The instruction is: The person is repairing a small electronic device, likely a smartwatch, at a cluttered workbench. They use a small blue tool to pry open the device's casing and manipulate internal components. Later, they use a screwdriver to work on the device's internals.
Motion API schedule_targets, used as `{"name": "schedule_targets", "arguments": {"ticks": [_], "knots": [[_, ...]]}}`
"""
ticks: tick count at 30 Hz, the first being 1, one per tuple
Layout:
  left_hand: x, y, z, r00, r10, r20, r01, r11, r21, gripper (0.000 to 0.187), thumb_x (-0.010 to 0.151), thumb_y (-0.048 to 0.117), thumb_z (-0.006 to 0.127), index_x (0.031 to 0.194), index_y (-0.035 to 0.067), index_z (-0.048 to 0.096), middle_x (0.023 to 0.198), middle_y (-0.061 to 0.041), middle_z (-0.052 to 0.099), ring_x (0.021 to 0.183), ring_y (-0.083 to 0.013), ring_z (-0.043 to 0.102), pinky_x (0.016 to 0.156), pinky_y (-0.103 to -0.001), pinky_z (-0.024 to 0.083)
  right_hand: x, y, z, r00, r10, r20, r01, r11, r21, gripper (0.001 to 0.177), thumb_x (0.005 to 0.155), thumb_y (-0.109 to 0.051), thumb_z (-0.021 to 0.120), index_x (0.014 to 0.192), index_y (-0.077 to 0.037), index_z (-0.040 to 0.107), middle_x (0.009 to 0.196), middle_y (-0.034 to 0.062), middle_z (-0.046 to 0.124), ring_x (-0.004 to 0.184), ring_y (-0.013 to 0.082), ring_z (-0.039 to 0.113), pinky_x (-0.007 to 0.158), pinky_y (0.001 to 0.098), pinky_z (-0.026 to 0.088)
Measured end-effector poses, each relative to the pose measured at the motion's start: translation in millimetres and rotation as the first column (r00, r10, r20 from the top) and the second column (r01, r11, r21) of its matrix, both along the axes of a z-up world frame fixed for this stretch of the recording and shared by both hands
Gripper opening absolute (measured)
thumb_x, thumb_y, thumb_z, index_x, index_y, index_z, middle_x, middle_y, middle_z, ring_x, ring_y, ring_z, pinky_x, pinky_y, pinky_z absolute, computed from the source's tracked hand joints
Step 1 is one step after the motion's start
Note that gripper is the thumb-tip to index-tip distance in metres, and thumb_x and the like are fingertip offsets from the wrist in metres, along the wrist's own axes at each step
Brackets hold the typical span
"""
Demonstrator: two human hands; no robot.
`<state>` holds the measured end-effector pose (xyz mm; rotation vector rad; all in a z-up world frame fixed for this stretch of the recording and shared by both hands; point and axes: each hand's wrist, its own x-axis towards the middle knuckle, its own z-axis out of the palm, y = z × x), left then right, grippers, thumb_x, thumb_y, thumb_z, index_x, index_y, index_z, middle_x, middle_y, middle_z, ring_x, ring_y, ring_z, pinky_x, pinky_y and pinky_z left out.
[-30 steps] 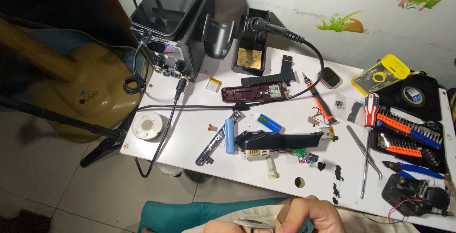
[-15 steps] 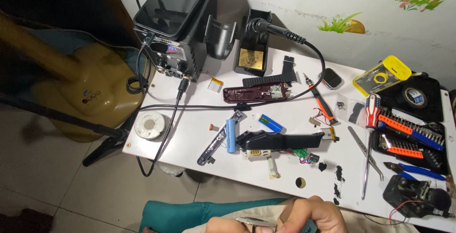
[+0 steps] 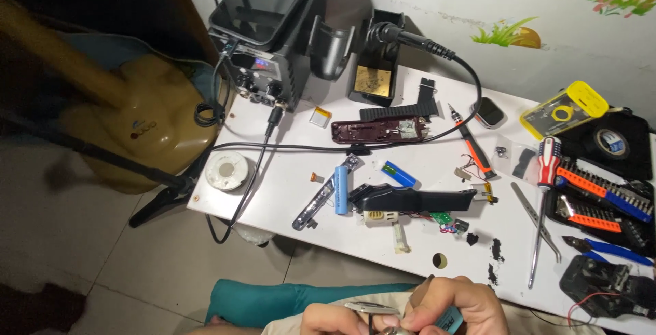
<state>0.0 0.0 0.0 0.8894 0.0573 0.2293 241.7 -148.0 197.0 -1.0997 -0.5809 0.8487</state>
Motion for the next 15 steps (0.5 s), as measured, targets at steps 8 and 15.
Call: {"name": "schedule_targets", "arguments": {"ticks": [8, 15], "knots": [[39, -14, 86, 0.96, 0.256, 0.116, -0.23, 0.952, -0.202, 0.031, 0.102, -0.011, 0.078, 0.13, -0.014, 0.067, 0.132, -0.039, 0.072, 0.131, -0.0524, 0.071, 0.118, -0.063, 0.058, -1, -2, -1, 0.99, -0.054, 0.128, 0.071, 0.989, -0.128, 0.027, 0.091, -0.026, 0.097, 0.087, 0.001, 0.093, 0.076, 0.0189, 0.085, 0.07, 0.0287, 0.081, 0.065, 0.0407, 0.061], [30, 3, 98, 0.992, 0.108, 0.066, -0.101, 0.989, -0.107, 0.032, 0.108, 0.006, 0.079, 0.134, -0.008, 0.066, 0.142, -0.033, 0.07, 0.143, -0.0456, 0.069, 0.129, -0.056, 0.054, -7, -3, -1, 0.994, -0.077, 0.08, 0.084, 0.994, -0.077, 0.028, 0.093, -0.022, 0.096, 0.089, 0.005, 0.091, 0.076, 0.0206, 0.081, 0.067, 0.0288, 0.077, 0.063, 0.042, 0.062]]}}
